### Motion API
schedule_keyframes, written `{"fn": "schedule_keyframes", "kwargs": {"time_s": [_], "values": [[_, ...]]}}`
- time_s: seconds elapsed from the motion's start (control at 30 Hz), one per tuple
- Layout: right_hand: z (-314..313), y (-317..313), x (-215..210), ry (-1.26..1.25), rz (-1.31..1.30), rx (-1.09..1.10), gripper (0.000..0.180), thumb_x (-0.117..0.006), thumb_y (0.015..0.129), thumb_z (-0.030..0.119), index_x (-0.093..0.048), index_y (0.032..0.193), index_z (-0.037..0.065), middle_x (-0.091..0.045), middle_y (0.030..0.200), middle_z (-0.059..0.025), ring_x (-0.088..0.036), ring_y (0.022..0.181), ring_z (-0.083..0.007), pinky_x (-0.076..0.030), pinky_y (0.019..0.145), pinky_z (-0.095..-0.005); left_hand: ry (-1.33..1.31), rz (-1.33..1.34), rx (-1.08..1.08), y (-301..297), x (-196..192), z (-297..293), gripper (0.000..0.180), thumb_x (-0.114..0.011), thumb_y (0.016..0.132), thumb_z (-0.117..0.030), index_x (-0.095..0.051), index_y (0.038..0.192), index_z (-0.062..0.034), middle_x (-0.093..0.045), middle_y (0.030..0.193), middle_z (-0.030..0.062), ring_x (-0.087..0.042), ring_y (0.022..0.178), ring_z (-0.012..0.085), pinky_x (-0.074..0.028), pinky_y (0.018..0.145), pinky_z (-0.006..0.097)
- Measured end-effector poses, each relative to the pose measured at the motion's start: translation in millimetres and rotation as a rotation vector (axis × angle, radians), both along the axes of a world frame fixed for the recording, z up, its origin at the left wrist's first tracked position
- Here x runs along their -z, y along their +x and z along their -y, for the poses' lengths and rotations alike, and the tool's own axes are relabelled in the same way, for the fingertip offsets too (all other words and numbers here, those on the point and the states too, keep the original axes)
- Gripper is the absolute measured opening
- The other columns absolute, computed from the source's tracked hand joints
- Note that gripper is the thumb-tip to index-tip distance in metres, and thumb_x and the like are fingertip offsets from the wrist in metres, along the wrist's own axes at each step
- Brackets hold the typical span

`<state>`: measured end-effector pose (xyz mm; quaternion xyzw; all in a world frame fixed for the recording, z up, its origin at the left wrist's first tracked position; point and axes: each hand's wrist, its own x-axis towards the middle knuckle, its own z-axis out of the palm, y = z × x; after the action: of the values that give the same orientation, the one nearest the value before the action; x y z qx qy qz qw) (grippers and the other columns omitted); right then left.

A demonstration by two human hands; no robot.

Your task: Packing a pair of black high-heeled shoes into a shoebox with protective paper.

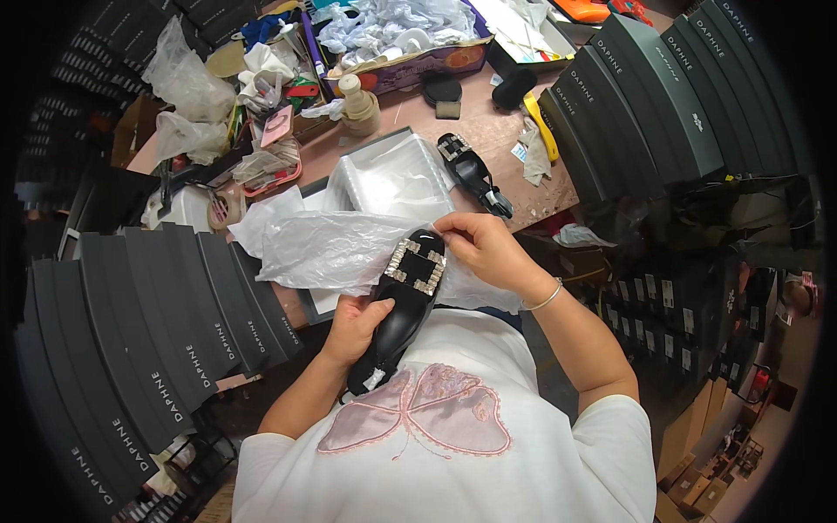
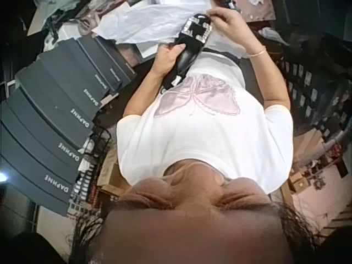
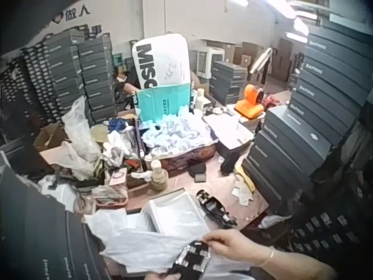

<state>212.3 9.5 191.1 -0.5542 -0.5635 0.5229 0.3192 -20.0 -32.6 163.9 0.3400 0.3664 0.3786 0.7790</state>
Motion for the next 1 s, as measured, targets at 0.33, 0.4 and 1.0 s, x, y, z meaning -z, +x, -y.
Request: {"fn": "schedule_keyframes", "kwargs": {"time_s": [0.33, 0.4, 1.0], "values": [[-43.8, -39.9, -50.4, 0.237, 0.007, -0.563, 0.045, -0.072, 0.078, 0.016, -0.057, 0.118, 0.002, -0.06, 0.114, -0.0128, -0.055, 0.108, -0.0282, -0.042, 0.093, -0.037, 0.223, -0.346, 0.06, -11.3, 22.1, 12.6, 0.04, -0.052, 0.088, -0.003, -0.048, 0.127, 0.0016, -0.055, 0.119, 0.008, -0.054, 0.101, 0.0147, -0.044, 0.087, 0.027], [-44.7, -50.1, -56.3, 0.462, 0.179, -0.617, 0.037, -0.072, 0.071, 0.011, -0.061, 0.106, 0.002, -0.06, 0.101, -0.0104, -0.054, 0.102, -0.0281, -0.039, 0.093, -0.0396, 0.259, -0.314, -0.028, -19.4, 39.4, 12.9, 0.042, -0.052, 0.088, -0.004, -0.046, 0.13, 0.0005, -0.055, 0.119, 0.0082, -0.055, 0.103, 0.0157, -0.044, 0.09, 0.028], [51.4, -83.2, -32.6, 0.802, 0.919, -0.455, 0.011, -0.059, 0.068, 0.014, -0.064, 0.071, 0.005, -0.05, 0.078, -0.0025, -0.048, 0.079, -0.019, -0.034, 0.069, -0.0329, -0.292, 0.534, -0.144, -34.6, 8.6, 3.4, 0.091, -0.068, 0.07, -0.027, -0.024, 0.143, 0.0046, -0.043, 0.137, 0.0145, -0.046, 0.125, 0.0232, -0.035, 0.106, 0.035]]}}
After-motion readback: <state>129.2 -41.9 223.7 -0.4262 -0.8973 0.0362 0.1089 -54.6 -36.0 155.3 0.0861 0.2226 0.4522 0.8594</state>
